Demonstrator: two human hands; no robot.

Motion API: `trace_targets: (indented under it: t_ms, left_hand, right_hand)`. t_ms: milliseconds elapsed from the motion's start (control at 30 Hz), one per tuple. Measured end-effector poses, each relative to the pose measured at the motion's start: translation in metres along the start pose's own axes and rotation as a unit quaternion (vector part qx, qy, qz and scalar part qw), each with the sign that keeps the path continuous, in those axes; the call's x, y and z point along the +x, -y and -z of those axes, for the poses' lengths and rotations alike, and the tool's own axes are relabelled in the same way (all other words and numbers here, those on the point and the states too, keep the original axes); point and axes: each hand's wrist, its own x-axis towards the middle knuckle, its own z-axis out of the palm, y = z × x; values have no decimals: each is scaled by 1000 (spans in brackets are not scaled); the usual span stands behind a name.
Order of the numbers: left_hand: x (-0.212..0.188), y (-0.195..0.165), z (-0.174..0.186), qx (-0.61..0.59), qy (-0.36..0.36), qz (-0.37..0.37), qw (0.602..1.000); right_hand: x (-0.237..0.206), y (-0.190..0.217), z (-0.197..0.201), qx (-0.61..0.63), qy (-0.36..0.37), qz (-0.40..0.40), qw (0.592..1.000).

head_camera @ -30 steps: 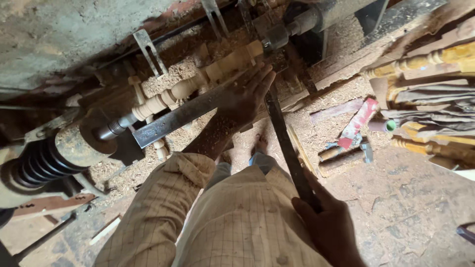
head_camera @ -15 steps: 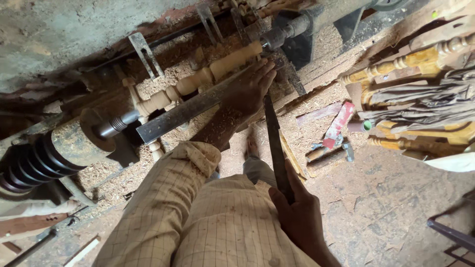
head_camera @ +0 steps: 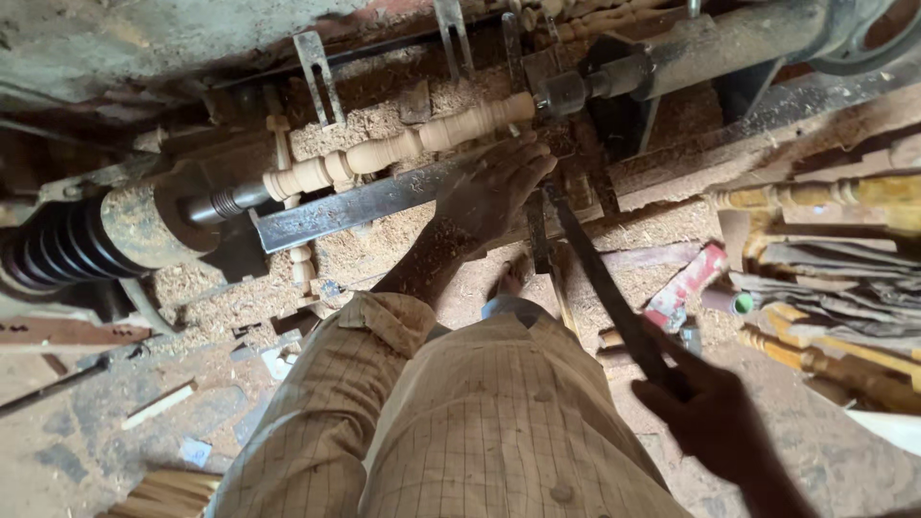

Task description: The person uses a chisel to shape a rotating wooden blank on a lathe, forming a decorative spindle with beads and coves. Wood shavings accumulate on the floor as the person repeatedly applies the tool to the spinning workpiece.

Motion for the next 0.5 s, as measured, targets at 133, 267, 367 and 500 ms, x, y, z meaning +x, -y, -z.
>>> trace_targets:
  t_ms: [133, 267, 367, 500]
  left_hand:
    - [19, -3, 11, 26, -92, -36, 995]
    - [18, -13, 17, 8, -125, 39, 991]
    - [18, -15, 13, 18, -142, 52, 988]
    - [17, -10, 11, 8, -134, 21, 991]
  right_hand:
    - [80, -26, 85, -92, 105, 43, 989]
    - [175, -12, 154, -270, 109, 153, 944]
    - [191, -10, 174, -316, 123, 186, 922]
    - [134, -19, 131, -216, 105, 151, 959]
